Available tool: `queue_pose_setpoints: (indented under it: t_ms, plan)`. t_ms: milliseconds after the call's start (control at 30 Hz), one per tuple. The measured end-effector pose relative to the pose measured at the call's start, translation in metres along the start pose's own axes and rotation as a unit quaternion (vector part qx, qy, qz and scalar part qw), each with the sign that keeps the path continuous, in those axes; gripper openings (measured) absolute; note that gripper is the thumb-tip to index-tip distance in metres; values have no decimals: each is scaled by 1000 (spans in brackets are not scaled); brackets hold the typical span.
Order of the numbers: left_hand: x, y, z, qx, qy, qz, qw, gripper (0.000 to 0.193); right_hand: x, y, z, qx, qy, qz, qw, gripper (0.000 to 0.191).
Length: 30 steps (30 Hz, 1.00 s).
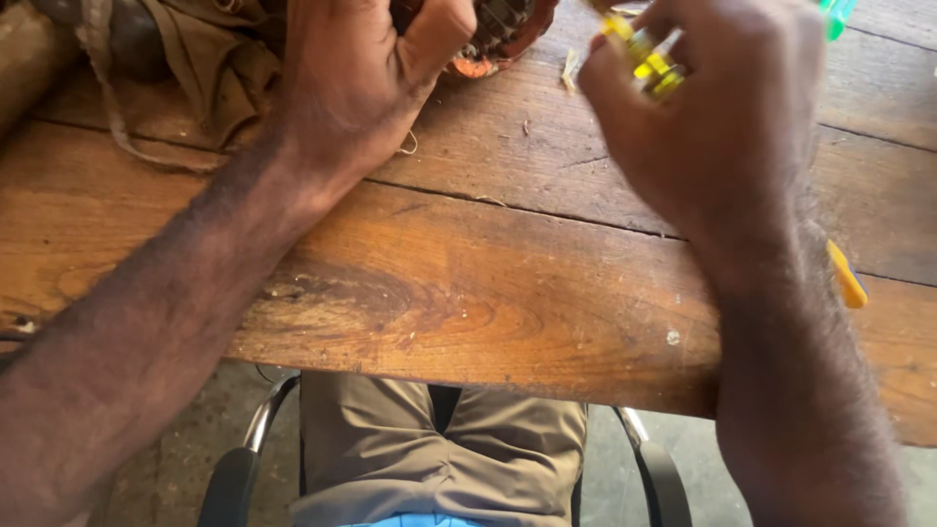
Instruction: The person sits at a wooden workbench and dismantles an electric motor armature, holding the motor with one hand while using a screwdriver to pry at the copper windings and pliers to cut and pull out wire and insulation. They work around the motor, removing pieces of wire and setting debris aside on the bench.
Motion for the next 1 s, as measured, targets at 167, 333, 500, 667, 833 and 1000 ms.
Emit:
queue_pose_setpoints:
  t_ms: [167, 333, 500, 667, 833, 1000]
  plan:
    - [3, -2, -3, -18, 93, 63, 993, 46, 1, 5, 40, -99, -7, 24, 995, 22]
    - [-4, -2, -14, -2, 91, 88, 992, 33, 2, 4, 51, -90, -12, 37, 995, 21]
    - [-12, 9, -30, 36, -71, 56, 995, 55, -4, 6, 55, -102, 49, 19, 993, 20]
    - [-6, 9, -29, 41, 11, 74, 996, 59, -4, 7, 55, -112, 56, 14, 992, 18]
    - [-2, 6, -25, 8, 5, 76, 997, 52, -1, 7, 53, -98, 67, 27, 993, 16]
    - [-5, 8, -25, -13, -60, 77, 995, 52, 4, 7, 54, -91, 69, 35, 993, 17]
Point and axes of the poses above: each hand's wrist, its own y-axis away from the middle knuckle, its own x-axis out of the palm, z = x × y, the point moved 8 cm from there along -y, towards the middle knuckle, and after that the axes turned 11 degrees about z, right-handed, at the moved point
